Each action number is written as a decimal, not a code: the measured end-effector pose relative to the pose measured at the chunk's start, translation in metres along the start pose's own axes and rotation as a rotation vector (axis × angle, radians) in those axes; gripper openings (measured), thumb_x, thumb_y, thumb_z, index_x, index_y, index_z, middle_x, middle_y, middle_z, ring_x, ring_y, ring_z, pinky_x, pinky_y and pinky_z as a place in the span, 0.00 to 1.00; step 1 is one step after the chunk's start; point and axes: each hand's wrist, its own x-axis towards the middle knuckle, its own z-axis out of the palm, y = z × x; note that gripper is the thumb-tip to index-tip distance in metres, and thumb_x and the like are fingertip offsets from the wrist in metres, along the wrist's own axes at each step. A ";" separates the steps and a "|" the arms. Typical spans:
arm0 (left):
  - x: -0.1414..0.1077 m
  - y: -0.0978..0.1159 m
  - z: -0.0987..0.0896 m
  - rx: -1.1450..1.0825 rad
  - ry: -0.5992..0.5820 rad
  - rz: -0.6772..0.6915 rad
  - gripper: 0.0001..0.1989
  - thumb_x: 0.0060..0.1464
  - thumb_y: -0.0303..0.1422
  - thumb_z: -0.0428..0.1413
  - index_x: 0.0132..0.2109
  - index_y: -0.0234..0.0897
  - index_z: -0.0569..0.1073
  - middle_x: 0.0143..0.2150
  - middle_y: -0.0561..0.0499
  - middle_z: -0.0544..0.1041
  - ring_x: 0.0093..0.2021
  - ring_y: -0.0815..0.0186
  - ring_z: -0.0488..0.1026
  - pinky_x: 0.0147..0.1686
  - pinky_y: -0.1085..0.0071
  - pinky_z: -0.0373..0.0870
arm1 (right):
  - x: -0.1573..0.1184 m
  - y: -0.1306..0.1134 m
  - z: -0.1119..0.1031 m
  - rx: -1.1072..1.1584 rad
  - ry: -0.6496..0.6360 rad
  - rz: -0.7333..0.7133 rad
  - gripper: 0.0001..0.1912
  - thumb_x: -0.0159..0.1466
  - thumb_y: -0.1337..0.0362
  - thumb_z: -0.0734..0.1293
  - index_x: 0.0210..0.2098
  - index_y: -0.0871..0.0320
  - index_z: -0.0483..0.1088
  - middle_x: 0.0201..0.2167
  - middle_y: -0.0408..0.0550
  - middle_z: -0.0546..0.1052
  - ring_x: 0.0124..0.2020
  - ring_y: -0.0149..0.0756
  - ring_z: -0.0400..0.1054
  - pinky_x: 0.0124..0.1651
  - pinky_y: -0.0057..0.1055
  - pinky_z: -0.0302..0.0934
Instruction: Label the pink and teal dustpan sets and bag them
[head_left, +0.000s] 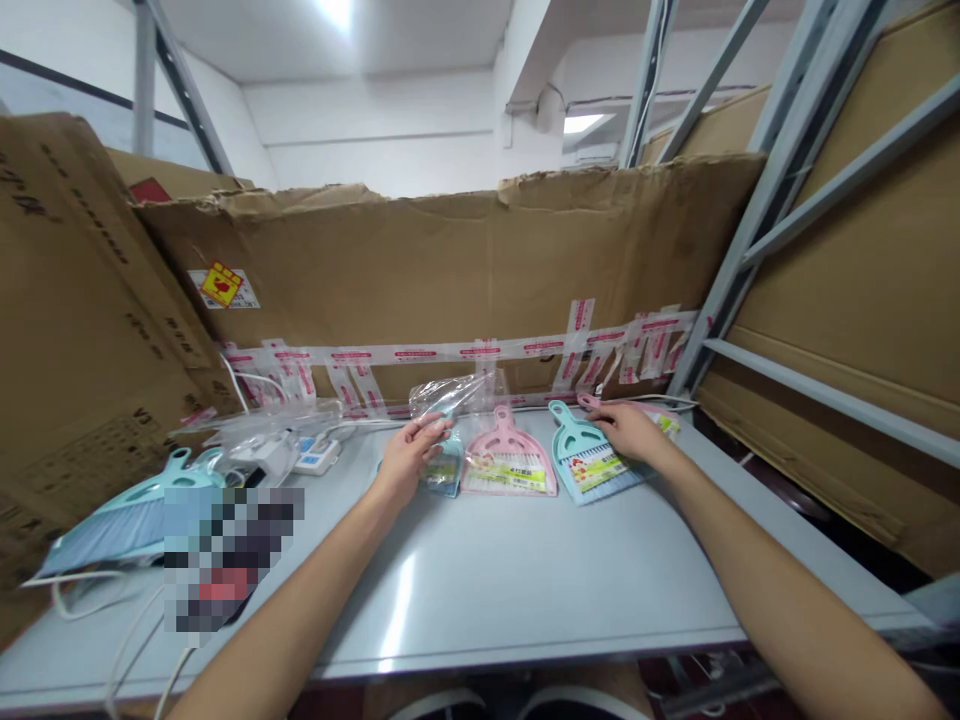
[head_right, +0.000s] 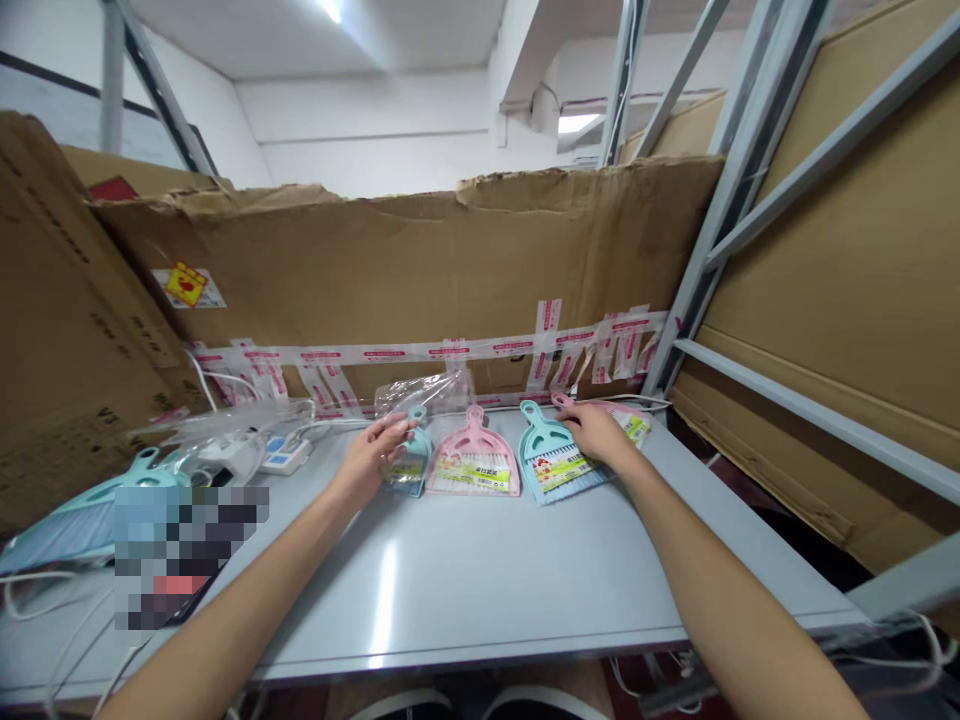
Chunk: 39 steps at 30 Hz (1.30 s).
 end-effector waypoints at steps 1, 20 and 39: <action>0.000 0.000 -0.001 0.001 0.003 0.001 0.33 0.44 0.43 0.80 0.55 0.36 0.83 0.56 0.38 0.87 0.48 0.60 0.84 0.42 0.71 0.76 | 0.000 0.001 -0.003 0.018 0.010 0.002 0.17 0.69 0.67 0.65 0.47 0.56 0.88 0.49 0.54 0.89 0.52 0.50 0.83 0.59 0.38 0.70; -0.003 -0.014 0.002 0.274 -0.163 -0.154 0.27 0.53 0.39 0.76 0.56 0.34 0.79 0.51 0.38 0.88 0.36 0.60 0.86 0.26 0.73 0.74 | -0.024 -0.063 -0.014 0.294 -0.272 -0.350 0.16 0.71 0.62 0.66 0.47 0.53 0.87 0.49 0.51 0.88 0.50 0.48 0.81 0.57 0.41 0.71; -0.012 -0.001 0.006 0.170 -0.240 -0.244 0.34 0.49 0.38 0.80 0.60 0.35 0.80 0.46 0.44 0.87 0.36 0.64 0.83 0.38 0.70 0.82 | -0.033 -0.078 -0.022 0.298 -0.383 -0.510 0.17 0.76 0.63 0.64 0.53 0.52 0.86 0.50 0.52 0.86 0.51 0.45 0.80 0.57 0.39 0.70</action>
